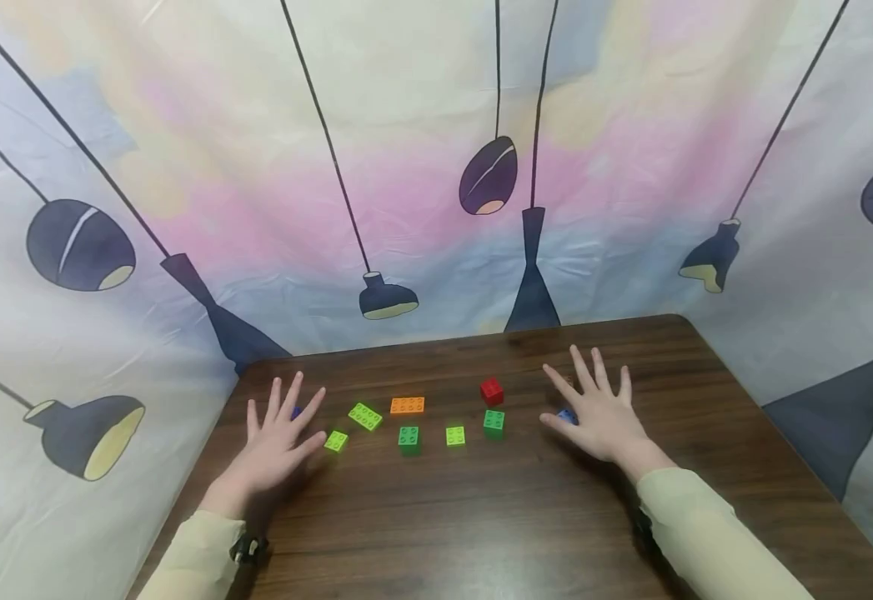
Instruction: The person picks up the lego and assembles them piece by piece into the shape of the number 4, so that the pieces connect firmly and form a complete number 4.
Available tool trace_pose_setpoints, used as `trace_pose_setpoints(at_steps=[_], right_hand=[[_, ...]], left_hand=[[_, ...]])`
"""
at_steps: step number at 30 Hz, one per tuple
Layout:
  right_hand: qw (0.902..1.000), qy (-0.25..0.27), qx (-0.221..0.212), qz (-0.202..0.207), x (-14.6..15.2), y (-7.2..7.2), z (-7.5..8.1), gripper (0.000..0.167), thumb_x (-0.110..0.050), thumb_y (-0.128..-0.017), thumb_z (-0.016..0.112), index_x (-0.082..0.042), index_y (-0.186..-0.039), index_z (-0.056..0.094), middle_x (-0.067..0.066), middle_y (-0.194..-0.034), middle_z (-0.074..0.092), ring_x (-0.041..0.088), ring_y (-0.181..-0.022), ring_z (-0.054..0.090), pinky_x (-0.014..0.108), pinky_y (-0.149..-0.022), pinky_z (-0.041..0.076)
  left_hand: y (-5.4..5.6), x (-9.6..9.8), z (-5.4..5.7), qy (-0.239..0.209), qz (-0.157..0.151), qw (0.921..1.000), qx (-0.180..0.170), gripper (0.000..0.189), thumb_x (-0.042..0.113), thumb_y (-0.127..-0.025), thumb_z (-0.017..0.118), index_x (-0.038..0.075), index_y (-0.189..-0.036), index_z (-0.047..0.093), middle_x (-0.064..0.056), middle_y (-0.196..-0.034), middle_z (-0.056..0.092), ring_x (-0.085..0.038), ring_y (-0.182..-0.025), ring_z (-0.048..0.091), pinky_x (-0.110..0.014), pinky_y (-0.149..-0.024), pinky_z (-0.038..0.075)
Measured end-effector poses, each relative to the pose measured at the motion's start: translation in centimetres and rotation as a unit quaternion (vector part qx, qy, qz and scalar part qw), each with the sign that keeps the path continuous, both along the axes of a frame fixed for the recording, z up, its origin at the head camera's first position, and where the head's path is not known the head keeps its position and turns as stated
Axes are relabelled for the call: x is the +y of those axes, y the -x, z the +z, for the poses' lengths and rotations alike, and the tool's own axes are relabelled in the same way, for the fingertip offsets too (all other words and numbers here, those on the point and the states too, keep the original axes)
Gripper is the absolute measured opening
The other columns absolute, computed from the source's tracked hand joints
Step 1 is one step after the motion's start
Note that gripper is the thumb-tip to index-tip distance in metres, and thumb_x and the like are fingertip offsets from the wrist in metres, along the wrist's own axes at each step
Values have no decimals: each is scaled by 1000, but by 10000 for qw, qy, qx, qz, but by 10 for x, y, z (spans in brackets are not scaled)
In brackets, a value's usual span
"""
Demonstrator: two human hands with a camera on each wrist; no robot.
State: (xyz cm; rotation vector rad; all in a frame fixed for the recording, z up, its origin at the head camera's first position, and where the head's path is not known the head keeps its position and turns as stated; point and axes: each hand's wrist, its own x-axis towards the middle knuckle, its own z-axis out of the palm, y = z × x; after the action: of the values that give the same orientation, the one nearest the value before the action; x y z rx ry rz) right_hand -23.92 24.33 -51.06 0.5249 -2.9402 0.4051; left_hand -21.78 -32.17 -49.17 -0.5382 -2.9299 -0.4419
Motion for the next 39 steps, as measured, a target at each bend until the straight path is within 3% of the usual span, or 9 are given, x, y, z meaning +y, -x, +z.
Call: trace_pose_setpoints(at_steps=[4,8,13,16,20,26,33,39], right_hand=[[9983,541,166,153,-5,1,3,77,-47,-101,73,-21,-166,41,24,-176,11,50,-161,6,82,-114,13],[9921,1236,197,134,-15,-1,5,65,-32,-101,77,-11,-157,53,27,-168,32,51,-155,25,78,-113,26],[9742,2247,110,207,-38,-9,1,60,-28,-101,78,-9,-154,57,23,-154,55,46,-134,56,68,-104,48],[9609,2750,-187,275,-54,-14,-5,62,-25,-99,81,-9,-154,57,20,-148,62,39,-123,66,60,-97,55],[9465,3127,-790,104,-70,-18,-15,68,-19,-95,84,-6,-154,54,22,-146,62,36,-119,69,56,-96,57],[9268,3498,-1334,-285,-85,-17,-24,65,-16,-91,87,-4,-148,58,22,-138,66,34,-115,69,56,-99,55],[9254,3430,-1473,-654,-94,-16,-29,48,-15,-93,85,-3,-135,65,14,-125,71,30,-112,69,53,-98,55],[9268,3370,-1482,-747,-98,-16,-29,40,-16,-94,84,-4,-129,68,11,-120,73,29,-111,69,54,-98,55]], left_hand=[[3,0,0,-410,50,9991,25,74,49,-108,60,27,-171,28,-4,-180,-9,-33,-162,-18,-78,-118,-6],[3,3,-1,-980,73,9951,60,72,47,-109,59,19,-170,33,-9,-180,1,-36,-164,-10,-77,-119,2],[-2,13,-1,-1647,-14,9860,266,65,35,-109,63,12,-166,40,-15,-177,17,-41,-163,5,-79,-118,12],[-6,22,0,-2058,-76,9781,307,62,31,-110,62,10,-165,42,-14,-175,24,-42,-162,13,-78,-118,18],[-8,37,-3,-2457,-113,9690,232,59,29,-111,61,11,-164,43,-11,-174,31,-41,-160,23,-73,-119,25],[-10,63,-8,-2874,-275,9573,172,55,21,-108,66,10,-160,51,-15,-164,47,-37,-152,42,-62,-117,38],[-12,88,-13,-3186,-209,9468,-397,54,24,-105,71,13,-156,56,-8,-156,57,-35,-138,58,-63,-112,44],[-8,100,-21,-3314,-428,9380,-918,57,24,-106,71,3,-156,54,-16,-152,60,-37,-134,61,-58,-110,48]])
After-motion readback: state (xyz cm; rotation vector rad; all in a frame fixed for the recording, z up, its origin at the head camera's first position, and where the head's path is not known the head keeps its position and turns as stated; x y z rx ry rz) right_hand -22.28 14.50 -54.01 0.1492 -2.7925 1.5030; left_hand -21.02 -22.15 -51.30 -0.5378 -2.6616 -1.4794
